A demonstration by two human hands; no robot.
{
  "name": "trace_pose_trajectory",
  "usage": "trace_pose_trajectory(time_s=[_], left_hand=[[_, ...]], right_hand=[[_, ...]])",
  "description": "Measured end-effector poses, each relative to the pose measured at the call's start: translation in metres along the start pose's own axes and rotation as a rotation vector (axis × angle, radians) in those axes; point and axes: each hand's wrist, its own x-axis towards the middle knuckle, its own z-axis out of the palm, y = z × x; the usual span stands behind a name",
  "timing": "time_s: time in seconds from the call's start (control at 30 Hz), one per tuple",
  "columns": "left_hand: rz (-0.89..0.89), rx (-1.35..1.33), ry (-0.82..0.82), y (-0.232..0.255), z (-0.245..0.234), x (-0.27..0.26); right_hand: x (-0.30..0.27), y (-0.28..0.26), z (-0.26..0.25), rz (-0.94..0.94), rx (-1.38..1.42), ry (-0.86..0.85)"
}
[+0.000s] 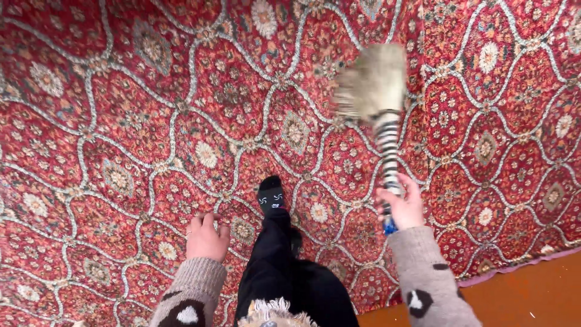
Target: Sweeping a patterned rug on a balcony using a hand broom.
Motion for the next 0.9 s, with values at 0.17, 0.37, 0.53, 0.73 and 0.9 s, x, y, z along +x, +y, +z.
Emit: trace_pose_trajectory(time_s=[0.17,0.37,0.53,0.73,0.9], left_hand=[[0.127,-0.105,0.144,0.032,0.005,0.007],[0.012,-0.079,-0.120,0.124,-0.052,-0.002],[-0.058,-0.084,-0.113,0.195,-0.078,0.024],[-0.145,-0.259,0.038,0.290,-0.102,0.027],[-0.137,-0.365,0.033,0.359,-0.126,0.011]], right_hand=[[-0.003,-0.011,-0.006,-0.350,0.064,0.297],[-0.057,-0.006,0.107,0.015,-0.414,-0.346],[0.028,-0.074,0.101,-0.034,-0.615,-0.589],[0.106,-0.198,-0.127,-0.024,-0.030,-0.146],[0.065,-0.263,-0.108,-0.018,0.044,0.237]])
